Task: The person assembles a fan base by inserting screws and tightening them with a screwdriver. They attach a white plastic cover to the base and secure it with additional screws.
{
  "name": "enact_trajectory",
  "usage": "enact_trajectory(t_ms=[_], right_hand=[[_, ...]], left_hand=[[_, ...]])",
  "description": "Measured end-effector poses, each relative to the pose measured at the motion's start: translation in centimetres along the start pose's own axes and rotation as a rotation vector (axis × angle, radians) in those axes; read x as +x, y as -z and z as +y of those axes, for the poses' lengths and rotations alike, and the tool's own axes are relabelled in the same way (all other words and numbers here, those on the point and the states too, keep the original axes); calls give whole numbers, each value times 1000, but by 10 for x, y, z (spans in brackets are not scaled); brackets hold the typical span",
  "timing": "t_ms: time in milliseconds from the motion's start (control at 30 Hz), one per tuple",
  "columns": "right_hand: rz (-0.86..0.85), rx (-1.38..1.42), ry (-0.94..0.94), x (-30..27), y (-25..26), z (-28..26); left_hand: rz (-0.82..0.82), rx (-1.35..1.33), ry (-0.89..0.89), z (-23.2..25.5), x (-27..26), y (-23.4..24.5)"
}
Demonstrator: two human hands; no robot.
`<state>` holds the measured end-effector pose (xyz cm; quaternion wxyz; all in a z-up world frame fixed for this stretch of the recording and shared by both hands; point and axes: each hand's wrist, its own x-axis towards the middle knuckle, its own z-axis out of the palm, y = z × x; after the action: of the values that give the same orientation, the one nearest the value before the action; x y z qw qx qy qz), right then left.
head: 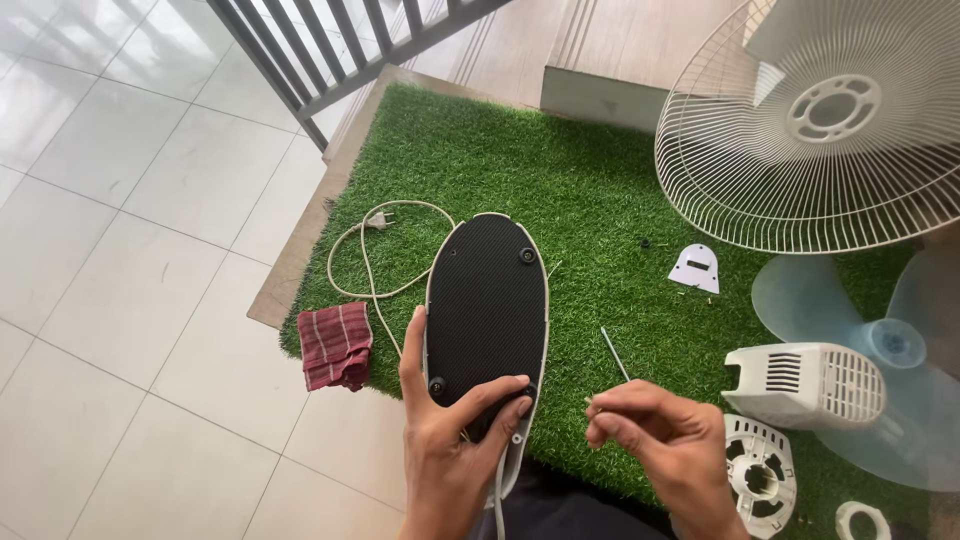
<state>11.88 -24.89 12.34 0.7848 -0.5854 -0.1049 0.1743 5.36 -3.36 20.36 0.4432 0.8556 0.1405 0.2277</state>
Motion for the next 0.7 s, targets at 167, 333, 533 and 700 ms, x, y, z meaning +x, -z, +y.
enact_trajectory(t_ms=[167, 333, 533, 700], right_hand=[[2, -44, -94, -1, -25, -9], [-40, -113, -100, 3, -36, -12], [-68, -160, -82, 7, -41, -18], [-71, -202, -199, 12, -41, -21]], left_hand=[[-11, -59, 6, 0, -3, 2], [7, -43, -77, -1, -8, 2], [15, -31, -103, -2, -9, 2], [-2, -82, -50, -1, -9, 0]])
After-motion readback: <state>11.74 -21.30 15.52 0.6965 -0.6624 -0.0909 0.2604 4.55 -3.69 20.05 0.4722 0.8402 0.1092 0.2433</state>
